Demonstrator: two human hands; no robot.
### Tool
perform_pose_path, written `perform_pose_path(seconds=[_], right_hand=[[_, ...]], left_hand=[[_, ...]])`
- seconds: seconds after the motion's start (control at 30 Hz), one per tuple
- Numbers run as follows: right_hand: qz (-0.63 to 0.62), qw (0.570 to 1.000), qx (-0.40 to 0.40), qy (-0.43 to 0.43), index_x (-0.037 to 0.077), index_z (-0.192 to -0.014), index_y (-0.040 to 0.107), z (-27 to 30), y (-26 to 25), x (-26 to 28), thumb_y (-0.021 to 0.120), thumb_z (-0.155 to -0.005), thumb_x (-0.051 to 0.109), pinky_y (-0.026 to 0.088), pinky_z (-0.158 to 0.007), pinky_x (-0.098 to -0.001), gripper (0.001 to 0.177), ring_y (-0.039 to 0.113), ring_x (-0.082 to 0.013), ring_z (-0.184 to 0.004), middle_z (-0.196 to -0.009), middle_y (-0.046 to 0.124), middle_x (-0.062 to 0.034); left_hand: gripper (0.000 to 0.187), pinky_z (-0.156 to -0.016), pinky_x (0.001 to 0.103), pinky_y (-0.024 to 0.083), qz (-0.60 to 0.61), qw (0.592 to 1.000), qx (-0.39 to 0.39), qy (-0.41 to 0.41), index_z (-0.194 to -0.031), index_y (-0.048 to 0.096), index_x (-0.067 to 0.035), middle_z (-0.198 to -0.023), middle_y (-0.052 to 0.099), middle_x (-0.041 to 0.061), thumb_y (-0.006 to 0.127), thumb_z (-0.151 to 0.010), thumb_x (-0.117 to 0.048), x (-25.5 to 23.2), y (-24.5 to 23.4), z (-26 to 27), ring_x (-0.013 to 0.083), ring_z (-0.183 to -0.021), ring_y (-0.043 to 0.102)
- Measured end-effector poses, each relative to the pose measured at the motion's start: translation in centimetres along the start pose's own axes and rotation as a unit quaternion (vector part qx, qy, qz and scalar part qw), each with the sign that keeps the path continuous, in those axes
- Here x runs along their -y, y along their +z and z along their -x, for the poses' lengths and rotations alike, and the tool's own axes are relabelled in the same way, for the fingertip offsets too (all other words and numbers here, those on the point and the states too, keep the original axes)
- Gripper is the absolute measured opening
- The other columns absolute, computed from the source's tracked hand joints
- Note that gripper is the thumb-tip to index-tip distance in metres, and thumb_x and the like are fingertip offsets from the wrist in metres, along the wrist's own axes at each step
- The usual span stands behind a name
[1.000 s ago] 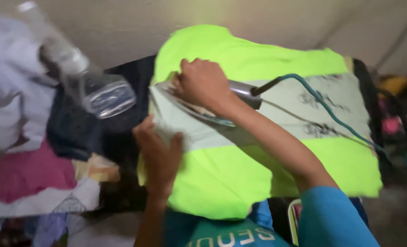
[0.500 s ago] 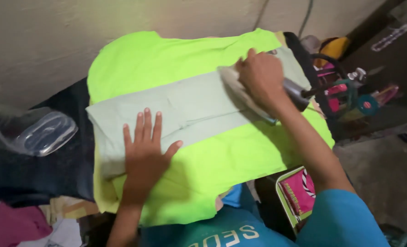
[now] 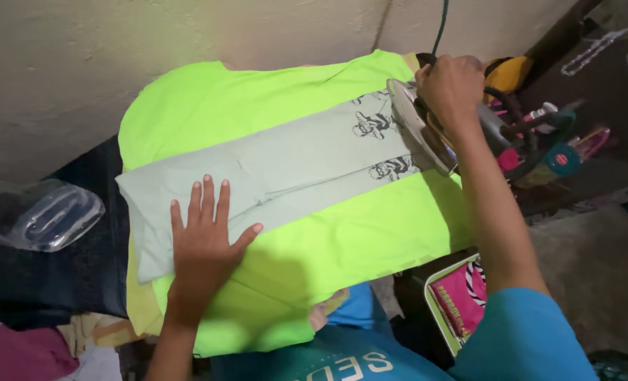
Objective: Iron several t-shirts on a flat surface using a hand iron.
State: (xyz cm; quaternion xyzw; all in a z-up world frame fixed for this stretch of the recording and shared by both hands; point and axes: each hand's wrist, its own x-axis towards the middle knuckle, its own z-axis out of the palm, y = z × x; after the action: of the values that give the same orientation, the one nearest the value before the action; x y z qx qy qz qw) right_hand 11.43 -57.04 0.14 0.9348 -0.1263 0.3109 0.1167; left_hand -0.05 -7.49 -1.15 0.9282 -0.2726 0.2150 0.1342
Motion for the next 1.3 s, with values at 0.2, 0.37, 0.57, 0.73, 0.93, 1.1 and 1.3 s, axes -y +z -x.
perform_pose_path(seconds=[0.2, 0.37, 0.57, 0.73, 0.93, 1.1, 1.3], right_hand=[[-0.012, 0.999, 0.013, 0.03, -0.001, -0.077, 0.074, 1.7, -1.1, -2.1, 0.068, -0.091, 0.029, 0.057, -0.058, -0.0495, 0.034, 0.07, -0.04, -0.066, -0.076, 0.07, -0.0241], [-0.012, 0.996, 0.059, 0.066, -0.001, -0.082, 0.075, 3.2, -1.6, -4.2, 0.066, -0.095, 0.031, 0.057, -0.061, -0.0515, 0.036, 0.071, -0.0426, -0.069, -0.078, 0.071, -0.0255], [0.008, 0.989, 0.081, 0.12, -0.002, -0.083, 0.075, 5.1, -3.9, -7.3, 0.066, -0.096, 0.037, 0.057, -0.066, -0.0528, 0.043, 0.072, -0.0452, -0.074, -0.082, 0.071, -0.0282], [0.003, 0.978, 0.125, 0.166, -0.004, -0.089, 0.077, 6.1, -6.8, -9.0, 0.067, -0.099, 0.044, 0.057, -0.074, -0.054, 0.051, 0.071, -0.0479, -0.081, -0.085, 0.072, -0.0306], [-0.028, 0.977, 0.117, 0.177, -0.002, -0.094, 0.078, 6.4, -8.4, -9.7, 0.068, -0.097, 0.042, 0.056, -0.075, -0.0549, 0.046, 0.071, -0.048, -0.082, -0.086, 0.072, -0.0302], [-0.047, 0.971, 0.15, 0.182, 0.0, -0.092, 0.078, 5.3, -9.2, -9.3, 0.068, -0.099, 0.044, 0.056, -0.077, -0.0542, 0.046, 0.071, -0.0472, -0.081, -0.085, 0.071, -0.0293], [-0.086, 0.977, 0.154, 0.119, -0.002, -0.092, 0.076, 3.2, -9.5, -5.3, 0.066, -0.102, 0.043, 0.056, -0.075, -0.0549, 0.047, 0.07, -0.048, -0.08, -0.087, 0.071, -0.03]], left_hand=[[0.093, -0.114, 0.068, 0.026, 0.032, 0.998, 0.028, 0.035, -0.148, 0.045, 0.006, -0.156, 0.034, 0.036, 0.067, -0.086, -0.059, -1.4, 0.7, -2.1, 0.049, -0.146, 0.032], [0.091, -0.117, 0.063, 0.017, 0.111, 0.977, 0.155, 0.099, -0.152, 0.034, 0.001, -0.161, 0.022, 0.03, 0.07, -0.081, -0.044, -6.8, 5.4, -6.6, 0.0432, -0.15, 0.016], [0.072, -0.112, 0.057, 0.032, 0.026, 0.965, 0.107, 0.239, -0.147, 0.041, 0.007, -0.153, 0.043, 0.026, 0.058, -0.085, -0.025, -15.7, 11.2, -12.8, 0.0379, -0.141, 0.04], [0.065, -0.107, 0.051, 0.041, -0.037, 0.964, 0.082, 0.249, -0.148, 0.046, 0.007, -0.149, 0.05, 0.026, 0.06, -0.092, -0.02, -20.4, 14.4, -16.1, 0.0361, -0.137, 0.047], [0.041, -0.091, 0.047, 0.054, 0.019, 0.979, -0.016, 0.203, -0.128, 0.062, 0.003, -0.13, 0.067, 0.022, 0.062, -0.09, -0.012, -24.9, 23.3, -18.6, 0.0322, -0.118, 0.065], [0.025, -0.07, 0.043, 0.057, 0.32, 0.938, 0.134, -0.012, -0.123, 0.065, -0.005, -0.093, 0.075, 0.018, 0.054, -0.101, -0.013, -22.0, 17.7, -22.2, 0.0261, -0.078, 0.07], [0.03, -0.05, 0.037, 0.047, 0.534, 0.834, -0.006, -0.139, -0.113, 0.066, -0.006, -0.073, 0.062, 0.003, 0.048, -0.107, -0.029, -16.7, 13.5, -23.2, 0.0143, -0.054, 0.056]])
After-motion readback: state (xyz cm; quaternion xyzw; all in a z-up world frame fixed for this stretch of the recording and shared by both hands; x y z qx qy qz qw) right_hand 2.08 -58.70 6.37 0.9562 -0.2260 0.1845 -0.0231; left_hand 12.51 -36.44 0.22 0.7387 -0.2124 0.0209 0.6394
